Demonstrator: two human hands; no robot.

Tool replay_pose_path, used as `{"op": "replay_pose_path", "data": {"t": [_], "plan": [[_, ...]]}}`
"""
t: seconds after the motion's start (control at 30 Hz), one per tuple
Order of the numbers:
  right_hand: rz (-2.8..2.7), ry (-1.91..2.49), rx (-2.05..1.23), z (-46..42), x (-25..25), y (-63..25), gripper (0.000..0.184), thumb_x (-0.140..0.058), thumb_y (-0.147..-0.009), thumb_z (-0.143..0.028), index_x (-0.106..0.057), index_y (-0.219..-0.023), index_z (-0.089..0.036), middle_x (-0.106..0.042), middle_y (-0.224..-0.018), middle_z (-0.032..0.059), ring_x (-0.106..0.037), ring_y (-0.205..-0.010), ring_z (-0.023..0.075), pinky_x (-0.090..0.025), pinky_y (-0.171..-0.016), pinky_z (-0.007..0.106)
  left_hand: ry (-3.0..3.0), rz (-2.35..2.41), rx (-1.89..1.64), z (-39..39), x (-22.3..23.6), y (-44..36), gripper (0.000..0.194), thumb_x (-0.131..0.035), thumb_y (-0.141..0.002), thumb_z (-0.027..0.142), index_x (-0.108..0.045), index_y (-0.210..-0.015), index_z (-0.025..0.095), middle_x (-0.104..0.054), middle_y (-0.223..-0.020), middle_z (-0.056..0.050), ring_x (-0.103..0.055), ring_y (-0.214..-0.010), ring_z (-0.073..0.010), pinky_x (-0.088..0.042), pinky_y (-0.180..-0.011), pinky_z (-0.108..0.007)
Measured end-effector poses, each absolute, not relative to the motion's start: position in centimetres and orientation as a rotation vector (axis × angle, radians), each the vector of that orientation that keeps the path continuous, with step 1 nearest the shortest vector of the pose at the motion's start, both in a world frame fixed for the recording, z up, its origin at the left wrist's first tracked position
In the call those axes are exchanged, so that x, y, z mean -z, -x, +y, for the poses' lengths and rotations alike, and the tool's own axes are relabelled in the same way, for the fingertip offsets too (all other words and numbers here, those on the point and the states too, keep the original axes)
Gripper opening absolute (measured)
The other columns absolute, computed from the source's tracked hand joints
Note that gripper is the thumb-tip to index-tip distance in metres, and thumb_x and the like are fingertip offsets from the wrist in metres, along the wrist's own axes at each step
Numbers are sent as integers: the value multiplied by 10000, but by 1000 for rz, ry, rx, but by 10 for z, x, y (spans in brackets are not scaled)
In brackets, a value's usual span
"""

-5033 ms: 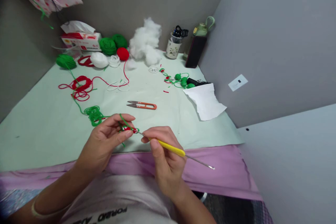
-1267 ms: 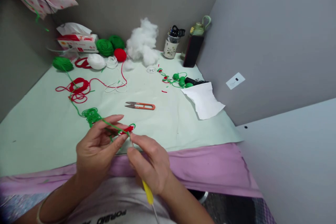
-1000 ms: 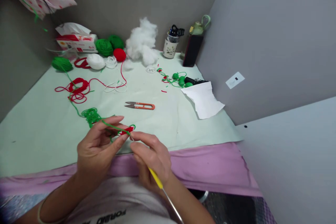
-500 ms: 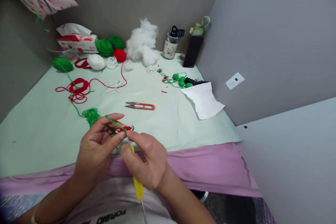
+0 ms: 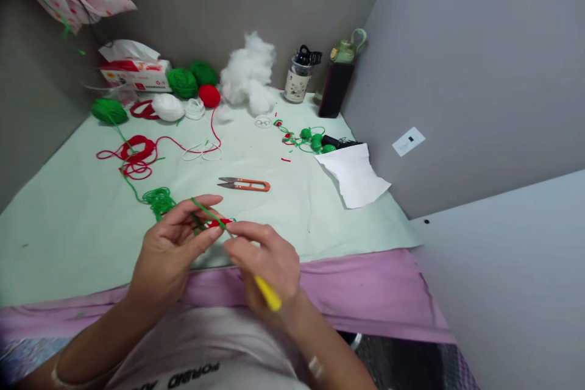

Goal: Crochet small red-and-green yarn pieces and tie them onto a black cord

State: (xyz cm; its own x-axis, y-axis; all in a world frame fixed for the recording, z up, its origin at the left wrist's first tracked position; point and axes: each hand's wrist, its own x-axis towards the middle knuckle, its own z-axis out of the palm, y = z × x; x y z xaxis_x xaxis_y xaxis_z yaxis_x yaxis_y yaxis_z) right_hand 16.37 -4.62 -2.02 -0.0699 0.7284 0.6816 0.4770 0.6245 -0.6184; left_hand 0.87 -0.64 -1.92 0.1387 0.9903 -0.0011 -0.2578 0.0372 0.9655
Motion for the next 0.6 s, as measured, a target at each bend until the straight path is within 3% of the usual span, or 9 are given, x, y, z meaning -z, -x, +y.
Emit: {"op": "replay_pose_path", "data": {"t": [0.13,0.27,0.43,0.53,0.6], "plan": [[-1787,1075,24,-47,33,-159,466,-614,-910,-105,-596,-1317,-332,-726,-1099,46,-721,-951,197,-635,-795,327,-924,862,-1116,-9,15,-11,383,-781,-798,237,-702,-1170,282,-606,-834,18,-578,-758,-94,-482,-687,-175],[-1847,939,212,-43,38,-163,484,-678,-859,-53,-648,-1289,-274,-732,-1062,53,-704,-954,195,-629,-805,310,-757,734,-944,-7,6,-8,483,-803,-762,251,-680,-1229,260,-577,-824,13,-537,-691,-82,-465,-646,-187],[-1760,829,-164,-36,28,-172,375,-528,-977,-134,-657,-1288,-298,-721,-1135,58,-693,-998,184,-622,-780,336,-750,682,-788,1,4,0,531,-792,-769,259,-656,-1282,252,-583,-835,2,-525,-686,-79,-437,-636,-185],[-1772,825,-308,-36,23,-177,412,-513,-969,-103,-649,-1304,-302,-714,-1164,75,-690,-1021,192,-622,-769,338,-917,776,-880,4,5,3,528,-781,-781,246,-647,-1292,274,-601,-850,-1,-562,-762,-109,-465,-715,-210],[-1801,843,-307,-39,21,-180,436,-531,-947,-68,-646,-1309,-283,-708,-1183,88,-684,-1038,198,-619,-780,340,-1052,874,-950,5,3,3,510,-770,-784,215,-658,-1278,271,-584,-804,11,-542,-723,-104,-460,-678,-199]]}}
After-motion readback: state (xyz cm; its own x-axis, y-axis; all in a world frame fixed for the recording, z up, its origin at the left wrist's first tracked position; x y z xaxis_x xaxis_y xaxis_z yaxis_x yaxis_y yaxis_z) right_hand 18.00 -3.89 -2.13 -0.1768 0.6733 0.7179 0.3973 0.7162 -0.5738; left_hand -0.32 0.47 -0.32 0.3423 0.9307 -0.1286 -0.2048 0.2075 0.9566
